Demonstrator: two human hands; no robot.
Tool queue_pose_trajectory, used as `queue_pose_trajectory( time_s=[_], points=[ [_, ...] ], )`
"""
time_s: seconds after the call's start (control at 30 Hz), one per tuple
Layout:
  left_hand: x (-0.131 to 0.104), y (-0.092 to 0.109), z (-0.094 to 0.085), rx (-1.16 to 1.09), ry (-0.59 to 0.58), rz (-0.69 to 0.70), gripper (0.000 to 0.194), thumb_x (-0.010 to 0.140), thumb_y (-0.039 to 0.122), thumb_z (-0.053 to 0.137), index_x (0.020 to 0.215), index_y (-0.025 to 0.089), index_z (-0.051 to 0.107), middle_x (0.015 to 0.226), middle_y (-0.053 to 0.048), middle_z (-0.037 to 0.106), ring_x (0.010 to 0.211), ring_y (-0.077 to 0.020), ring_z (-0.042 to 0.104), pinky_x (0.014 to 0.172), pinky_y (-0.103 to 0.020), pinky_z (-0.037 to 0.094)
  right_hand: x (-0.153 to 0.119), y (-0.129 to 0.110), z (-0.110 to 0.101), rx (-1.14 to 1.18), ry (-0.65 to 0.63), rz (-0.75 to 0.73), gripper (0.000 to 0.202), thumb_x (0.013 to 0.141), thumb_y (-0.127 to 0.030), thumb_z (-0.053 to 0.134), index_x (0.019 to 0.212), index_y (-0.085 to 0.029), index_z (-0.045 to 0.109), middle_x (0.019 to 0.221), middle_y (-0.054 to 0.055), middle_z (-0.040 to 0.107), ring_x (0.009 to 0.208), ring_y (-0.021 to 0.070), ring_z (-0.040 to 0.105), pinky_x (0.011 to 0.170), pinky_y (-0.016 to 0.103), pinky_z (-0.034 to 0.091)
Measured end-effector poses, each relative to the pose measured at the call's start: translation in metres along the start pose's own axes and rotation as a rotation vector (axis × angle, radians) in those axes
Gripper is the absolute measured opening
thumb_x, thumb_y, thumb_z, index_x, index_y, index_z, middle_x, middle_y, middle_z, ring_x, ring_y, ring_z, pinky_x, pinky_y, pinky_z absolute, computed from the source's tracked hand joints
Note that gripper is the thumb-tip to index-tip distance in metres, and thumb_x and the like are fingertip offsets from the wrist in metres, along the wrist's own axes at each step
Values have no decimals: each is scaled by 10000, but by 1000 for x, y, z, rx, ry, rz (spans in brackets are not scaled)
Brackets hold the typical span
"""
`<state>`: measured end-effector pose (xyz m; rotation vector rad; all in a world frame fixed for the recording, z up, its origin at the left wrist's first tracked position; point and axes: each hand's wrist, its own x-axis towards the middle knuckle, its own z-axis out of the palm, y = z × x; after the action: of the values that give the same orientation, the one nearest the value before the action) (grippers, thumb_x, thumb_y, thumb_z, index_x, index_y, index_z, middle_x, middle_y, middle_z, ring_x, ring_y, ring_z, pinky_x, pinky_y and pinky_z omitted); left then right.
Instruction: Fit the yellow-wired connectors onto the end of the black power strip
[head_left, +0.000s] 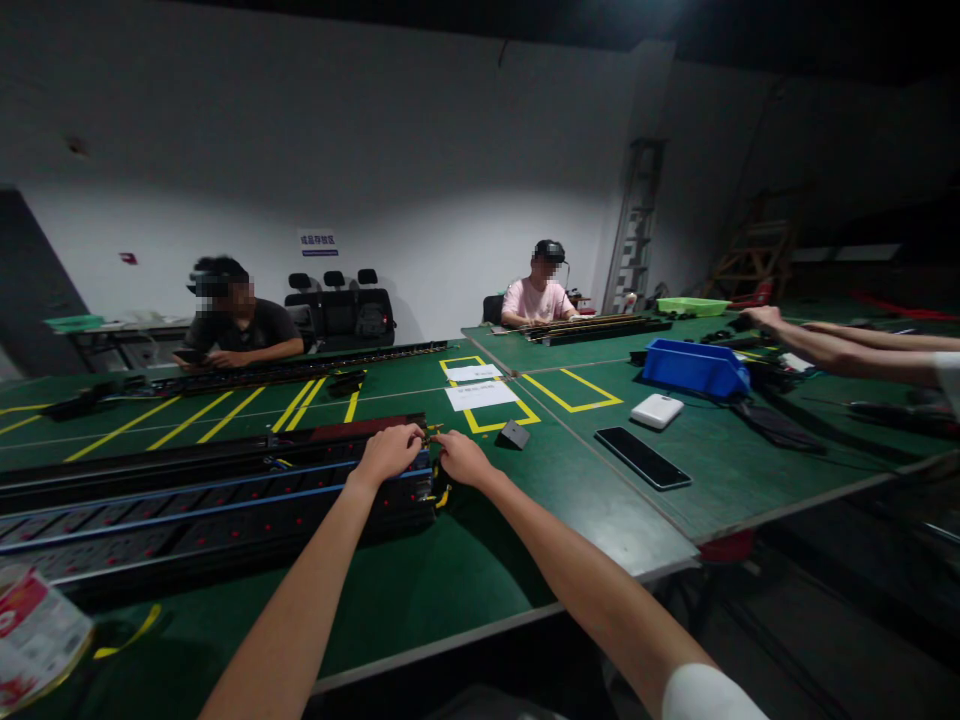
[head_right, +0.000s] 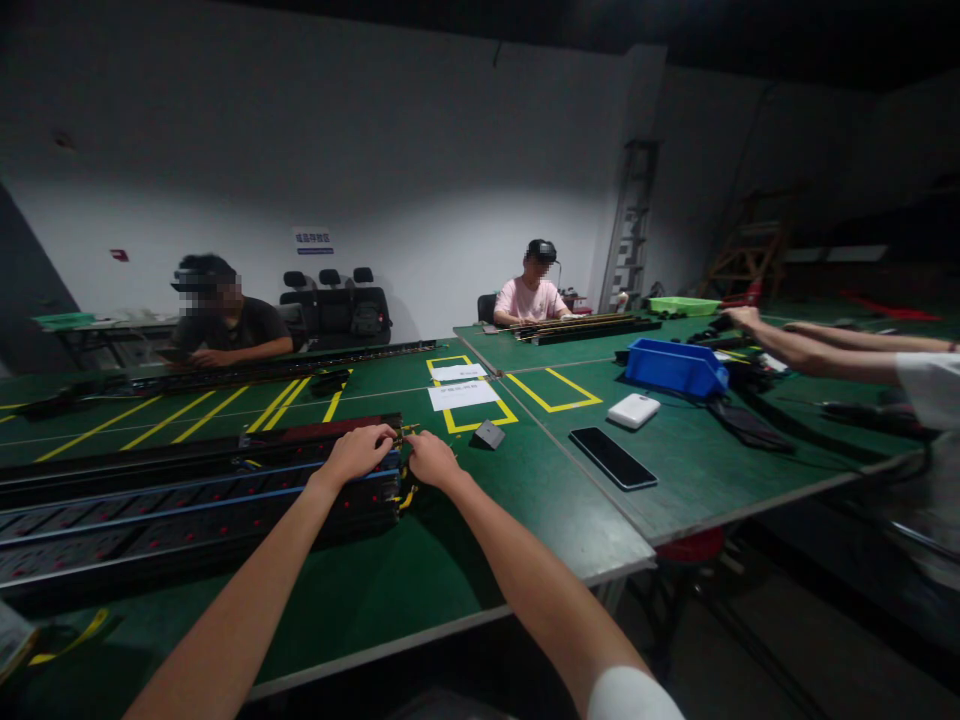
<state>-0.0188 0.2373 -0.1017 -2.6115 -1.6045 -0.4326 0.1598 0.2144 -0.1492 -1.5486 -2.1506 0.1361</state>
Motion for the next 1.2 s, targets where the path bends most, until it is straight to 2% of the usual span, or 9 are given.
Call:
queue_pose_trajectory(
  time_s=[0.3, 0.6, 0.73, 0.83, 0.9, 0.97, 1.03, 1.2],
  points=[
    [-1, 4, 1, 88, -6, 4, 364, 962, 375, 392, 1154, 304, 693, 1134, -84, 750, 1003, -295, 709, 901, -435, 523, 0, 0, 4, 30, -30, -10, 507, 873, -99, 445, 1353, -170, 593, 1163, 140, 687, 1075, 237, 644, 910, 301, 465],
    [0, 0, -2, -19, -22, -26, 324, 938, 418, 435, 1121, 331, 687, 1155, -24, 747, 1043, -269, 694, 890, -382, 525, 1, 3, 7, 52, -42, -16, 519, 876, -114, 455, 1378, -163, 573, 1184, 142, 687, 1101, 242, 638, 927, 307, 462],
    [2, -2, -1, -64, -28, -46, 298, 929, 391, 447, 1086, 326, 692, 1157, -14, 741, 1062, -250, 682, 888, -355, 521, 1, 0, 5, 54, -53, -15, 538, 875, -111, 456, 1394, -200, 565, 1218, 122, 679, 1120, 239, 629, 918, 306, 458],
    [3, -3, 1, -80, -16, -60, 285, 926, 369, 446, 1062, 311, 691, 1154, -22, 734, 1066, -252, 677, 874, -355, 522, -2, -3, 0, -2, -4, 96, 471, 911, -149, 447, 1351, -233, 596, 1194, 112, 673, 1059, 239, 642, 861, 311, 465],
    [3, -3, 1, -76, -5, -68, 272, 917, 350, 458, 1052, 297, 689, 1142, -36, 732, 1049, -252, 679, 868, -355, 523, -3, -4, -4, -79, 59, 188, 402, 940, -178, 438, 1291, -212, 632, 1154, 130, 669, 1042, 247, 631, 854, 325, 460],
    [4, -3, 1, -71, 2, -72, 260, 910, 334, 469, 1039, 285, 688, 1131, -48, 730, 1031, -250, 682, 869, -356, 523, -5, -4, -6, -164, 99, 213, 340, 952, -212, 457, 1219, -182, 665, 1134, 155, 663, 1091, 274, 588, 888, 353, 444],
    [3, -3, 1, -70, 5, -78, 249, 907, 326, 473, 1030, 282, 685, 1127, -50, 727, 1026, -250, 683, 872, -361, 524, -6, -2, -5, -229, 105, 173, 305, 961, -252, 476, 1179, -178, 676, 1152, 164, 662, 1151, 300, 532, 928, 389, 419],
    [3, -4, 2, -78, 26, -68, 232, 905, 309, 480, 1034, 280, 672, 1118, -47, 719, 1036, -244, 680, 873, -358, 527, -6, 4, 4, -225, 48, 18, 362, 994, -281, 438, 1326, -237, 574, 1288, 115, 643, 1210, 285, 479, 981, 437, 367]
  ],
)
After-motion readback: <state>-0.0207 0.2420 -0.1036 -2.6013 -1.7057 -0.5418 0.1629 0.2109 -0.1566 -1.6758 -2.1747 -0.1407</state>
